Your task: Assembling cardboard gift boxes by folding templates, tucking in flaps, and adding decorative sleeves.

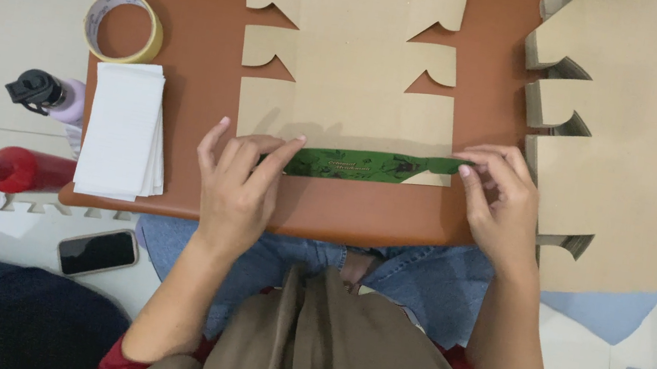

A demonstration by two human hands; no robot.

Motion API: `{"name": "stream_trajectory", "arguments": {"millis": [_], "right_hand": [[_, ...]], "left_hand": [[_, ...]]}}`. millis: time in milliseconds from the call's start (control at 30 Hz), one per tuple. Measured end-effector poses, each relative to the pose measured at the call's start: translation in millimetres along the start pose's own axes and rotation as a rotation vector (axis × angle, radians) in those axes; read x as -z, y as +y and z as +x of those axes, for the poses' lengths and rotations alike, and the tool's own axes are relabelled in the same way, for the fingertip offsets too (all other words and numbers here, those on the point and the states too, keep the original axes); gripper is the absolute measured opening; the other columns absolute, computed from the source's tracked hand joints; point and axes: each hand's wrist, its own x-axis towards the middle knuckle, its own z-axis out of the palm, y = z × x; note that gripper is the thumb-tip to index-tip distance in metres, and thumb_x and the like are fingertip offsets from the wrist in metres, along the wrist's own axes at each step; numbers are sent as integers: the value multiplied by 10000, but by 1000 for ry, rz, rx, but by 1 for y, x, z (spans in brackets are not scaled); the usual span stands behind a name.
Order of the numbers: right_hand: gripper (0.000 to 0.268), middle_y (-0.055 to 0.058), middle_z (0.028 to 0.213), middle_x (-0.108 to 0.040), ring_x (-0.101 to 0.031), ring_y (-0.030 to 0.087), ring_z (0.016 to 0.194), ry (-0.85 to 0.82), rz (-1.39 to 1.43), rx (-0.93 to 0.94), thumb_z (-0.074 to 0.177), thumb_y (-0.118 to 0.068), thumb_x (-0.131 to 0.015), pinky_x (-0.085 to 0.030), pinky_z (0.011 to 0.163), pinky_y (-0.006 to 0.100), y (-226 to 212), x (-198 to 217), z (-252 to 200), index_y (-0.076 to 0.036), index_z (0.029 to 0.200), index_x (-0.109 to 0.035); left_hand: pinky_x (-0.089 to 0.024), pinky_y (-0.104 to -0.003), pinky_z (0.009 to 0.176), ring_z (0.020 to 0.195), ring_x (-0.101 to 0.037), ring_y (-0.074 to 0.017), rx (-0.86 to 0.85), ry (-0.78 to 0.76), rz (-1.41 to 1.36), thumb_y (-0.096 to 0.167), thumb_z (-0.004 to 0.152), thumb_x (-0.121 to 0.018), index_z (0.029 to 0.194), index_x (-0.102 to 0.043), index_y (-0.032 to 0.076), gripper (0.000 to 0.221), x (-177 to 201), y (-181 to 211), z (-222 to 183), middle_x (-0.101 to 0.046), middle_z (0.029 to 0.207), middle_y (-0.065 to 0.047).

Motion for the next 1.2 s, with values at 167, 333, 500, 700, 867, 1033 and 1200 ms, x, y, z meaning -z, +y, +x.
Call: {"name": "stream_trajectory", "arguments": {"millis": [167, 333, 500, 700, 867, 1033, 1200], "right_hand": [[166, 120, 1008, -719, -685, 319, 907, -17, 25, 7, 994, 19, -659, -552, 762, 404, -2, 6, -26, -76, 1073, -770], [207, 103, 1008, -743, -714, 342, 938, -36, 45, -9, 911, 56, -706, -564, 813, 428, 7, 3, -56, -109, 1004, -790], [274, 108, 1063, -737, -726, 324, 950, 39, -104, 90, 842, 112, -735, -581, 830, 409, 8, -13, -76, -102, 1000, -802], [293, 128, 1100, -715, -717, 333, 998, 163, -159, 182, 859, 146, -662, -599, 891, 441, 3, -23, -77, -33, 1059, -777], [448, 276, 1299, -620, -642, 428, 1157, 210, -5, 307, 864, 147, -610, -569, 938, 522, -16, -40, -84, 70, 1300, -546], [347, 282, 1279, -659, -682, 439, 1106, 58, 93, 411, 916, 71, -580, -566, 918, 567, -30, -61, -84, 70, 1262, -580], [324, 197, 1313, -671, -647, 344, 1218, 9, -169, 429, 952, 23, -532, -472, 1075, 470, -28, -70, -85, 2, 1233, -690]], "left_hand": [[-364, -537, 1115, 870, -662, -158, -54, 36, -50, 25, 945, -697, 1103, -779, 177, 234, 10, 9, -25, -673, 933, 23], [-379, -563, 1109, 947, -711, -170, -50, -75, -87, 138, 999, -628, 1068, -769, 195, 167, 20, 21, -42, -712, 958, 3], [-373, -561, 1115, 1120, -670, -215, -129, -193, 14, 155, 875, -628, 1148, -734, 196, 296, 14, 27, -38, -707, 1104, -30], [-421, -543, 1082, 1174, -653, -273, -161, -232, -125, 229, 928, -649, 1202, -720, 122, 302, -12, 54, -25, -703, 1212, -90], [-492, -476, 1044, 1128, -676, -289, -160, -219, -203, 258, 957, -661, 1301, -653, 69, 393, -27, 63, -22, -707, 1151, -136], [-509, -453, 1040, 1128, -688, -313, -113, -240, -301, 319, 952, -685, 1450, -523, 10, 608, -25, 59, -22, -705, 1102, -176], [-512, -452, 1021, 1111, -681, -323, -139, -224, -272, 368, 990, -628, 1358, -649, 174, 417, -27, 58, -22, -653, 1031, -132]]}}
